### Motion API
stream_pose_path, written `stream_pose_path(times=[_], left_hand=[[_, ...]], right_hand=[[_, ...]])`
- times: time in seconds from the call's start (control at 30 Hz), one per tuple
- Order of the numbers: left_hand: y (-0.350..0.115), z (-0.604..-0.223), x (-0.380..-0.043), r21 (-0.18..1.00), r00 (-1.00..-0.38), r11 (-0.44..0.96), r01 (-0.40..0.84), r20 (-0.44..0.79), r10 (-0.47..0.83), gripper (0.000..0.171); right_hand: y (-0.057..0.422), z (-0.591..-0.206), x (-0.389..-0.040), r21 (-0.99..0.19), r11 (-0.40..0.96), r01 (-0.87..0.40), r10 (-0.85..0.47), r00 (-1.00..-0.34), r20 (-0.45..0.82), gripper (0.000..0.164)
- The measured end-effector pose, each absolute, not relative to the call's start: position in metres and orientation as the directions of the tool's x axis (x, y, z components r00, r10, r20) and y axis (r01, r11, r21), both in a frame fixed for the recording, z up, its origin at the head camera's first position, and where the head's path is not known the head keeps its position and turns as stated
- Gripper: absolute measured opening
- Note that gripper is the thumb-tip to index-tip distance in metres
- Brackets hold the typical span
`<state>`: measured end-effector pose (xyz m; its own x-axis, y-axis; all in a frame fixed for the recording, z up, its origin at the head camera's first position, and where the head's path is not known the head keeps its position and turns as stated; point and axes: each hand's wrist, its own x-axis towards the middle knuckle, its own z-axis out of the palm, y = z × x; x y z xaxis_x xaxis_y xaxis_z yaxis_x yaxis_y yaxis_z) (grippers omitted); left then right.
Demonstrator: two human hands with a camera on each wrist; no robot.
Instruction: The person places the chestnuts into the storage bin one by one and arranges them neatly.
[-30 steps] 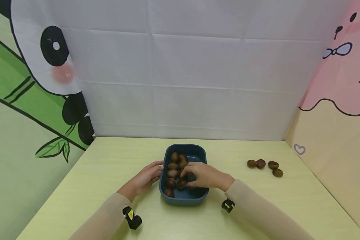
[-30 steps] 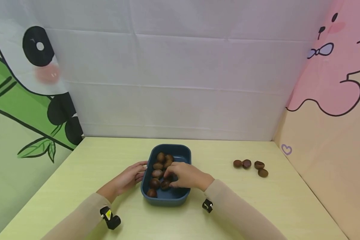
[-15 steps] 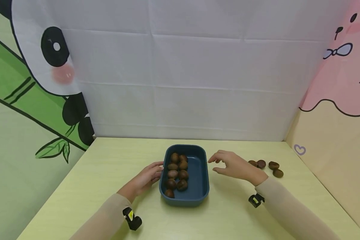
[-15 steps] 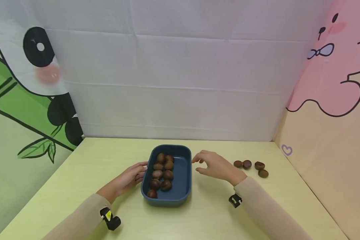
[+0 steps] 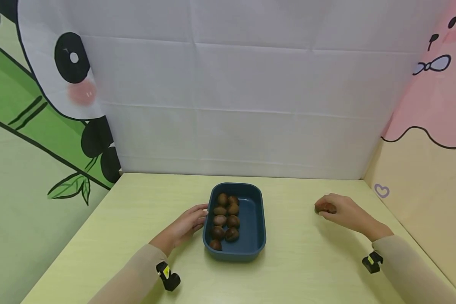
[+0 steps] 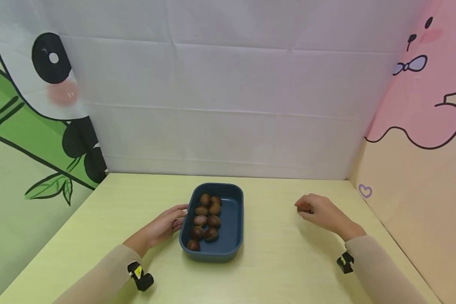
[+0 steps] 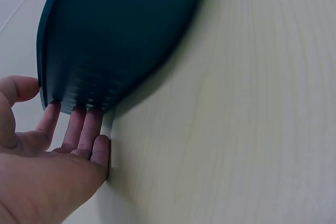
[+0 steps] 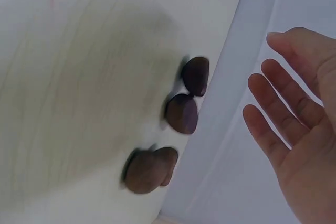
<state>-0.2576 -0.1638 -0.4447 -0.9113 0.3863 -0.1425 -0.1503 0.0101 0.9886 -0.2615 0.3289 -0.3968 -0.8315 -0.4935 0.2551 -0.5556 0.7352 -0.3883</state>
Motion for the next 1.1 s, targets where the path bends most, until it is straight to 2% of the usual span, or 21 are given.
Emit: stream_pose_path(times=[0.27, 0.63, 1.1], left_hand=[[-0.165, -0.447, -0.259, 0.989, -0.911, 0.015, -0.147, -0.141, 0.388, 0.058], [-0.164, -0.449, -0.259, 0.989, -0.919, 0.026, -0.147, -0.146, 0.367, 0.057], [-0.165, -0.449, -0.26, 0.988, -0.913, 0.024, -0.151, -0.148, 0.379, 0.057]], right_hand=[[0.384, -0.415, -0.256, -0.366, 0.827, -0.427, -0.361, -0.902, 0.235, 0.019], [0.417, -0.436, -0.257, -0.441, 0.86, -0.256, -0.225, -0.967, 0.122, 0.033], [0.425, -0.446, -0.256, -0.46, 0.86, -0.221, -0.188, -0.975, 0.118, 0.032]])
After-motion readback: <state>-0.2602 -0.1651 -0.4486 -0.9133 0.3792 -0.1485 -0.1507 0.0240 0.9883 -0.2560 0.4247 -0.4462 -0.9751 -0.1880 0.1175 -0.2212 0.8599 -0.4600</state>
